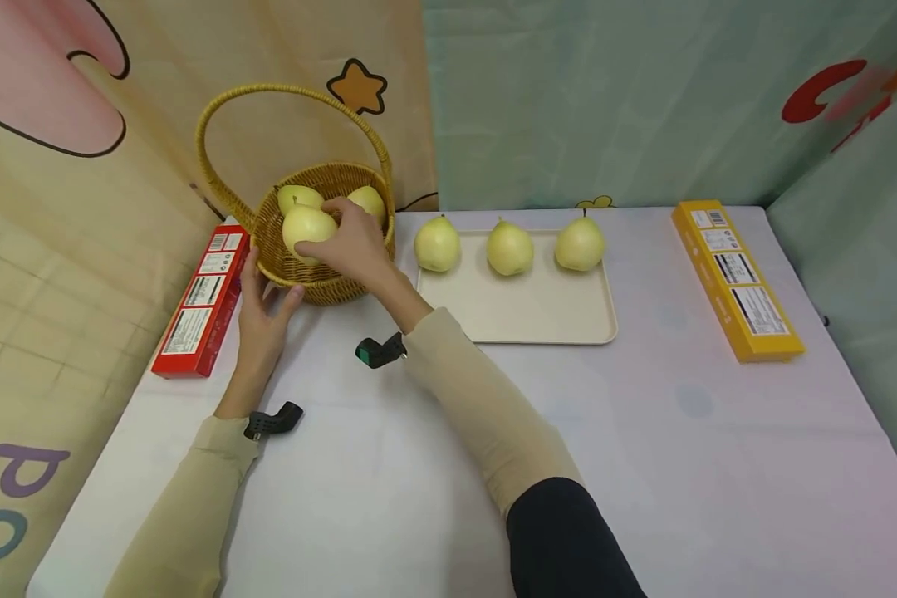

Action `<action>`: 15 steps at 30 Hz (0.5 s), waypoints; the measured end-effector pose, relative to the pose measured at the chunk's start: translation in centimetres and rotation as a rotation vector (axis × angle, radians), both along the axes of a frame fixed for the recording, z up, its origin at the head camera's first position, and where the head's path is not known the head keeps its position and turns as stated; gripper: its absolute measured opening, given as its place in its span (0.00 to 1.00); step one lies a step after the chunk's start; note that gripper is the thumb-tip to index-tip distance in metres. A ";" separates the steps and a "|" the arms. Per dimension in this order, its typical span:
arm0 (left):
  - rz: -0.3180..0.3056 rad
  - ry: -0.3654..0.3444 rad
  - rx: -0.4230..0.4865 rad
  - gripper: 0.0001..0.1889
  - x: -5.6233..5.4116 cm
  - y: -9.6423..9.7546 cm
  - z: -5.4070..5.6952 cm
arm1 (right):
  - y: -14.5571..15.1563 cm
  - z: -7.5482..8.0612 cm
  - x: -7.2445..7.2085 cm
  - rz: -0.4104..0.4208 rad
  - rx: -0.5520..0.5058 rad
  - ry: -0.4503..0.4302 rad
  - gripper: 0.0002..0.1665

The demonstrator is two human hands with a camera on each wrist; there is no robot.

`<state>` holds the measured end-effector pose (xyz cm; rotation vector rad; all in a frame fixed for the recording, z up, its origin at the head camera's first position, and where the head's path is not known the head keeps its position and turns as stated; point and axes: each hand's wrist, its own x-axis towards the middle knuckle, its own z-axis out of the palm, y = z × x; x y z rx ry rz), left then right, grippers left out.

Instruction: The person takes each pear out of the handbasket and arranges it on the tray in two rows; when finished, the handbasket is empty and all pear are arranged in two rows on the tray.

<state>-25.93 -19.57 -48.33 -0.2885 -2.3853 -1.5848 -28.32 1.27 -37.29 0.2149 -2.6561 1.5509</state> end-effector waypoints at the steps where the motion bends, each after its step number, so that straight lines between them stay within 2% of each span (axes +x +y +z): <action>1: -0.001 -0.005 0.005 0.49 0.0 0.1 0.0 | 0.6 0.2 0.7 -0.022 -0.032 -0.003 0.42; 6: -0.001 -0.018 0.007 0.49 0.1 0.2 0.0 | 3.5 0.2 4.4 -0.090 -0.144 0.001 0.43; 10: 0.005 -0.004 0.007 0.49 0.0 0.1 0.2 | 5.8 -0.3 7.3 -0.164 -0.235 -0.039 0.44; 15: -0.010 0.002 0.007 0.49 -0.1 -0.1 0.2 | 8.1 -1.6 10.0 -0.253 -0.223 -0.105 0.47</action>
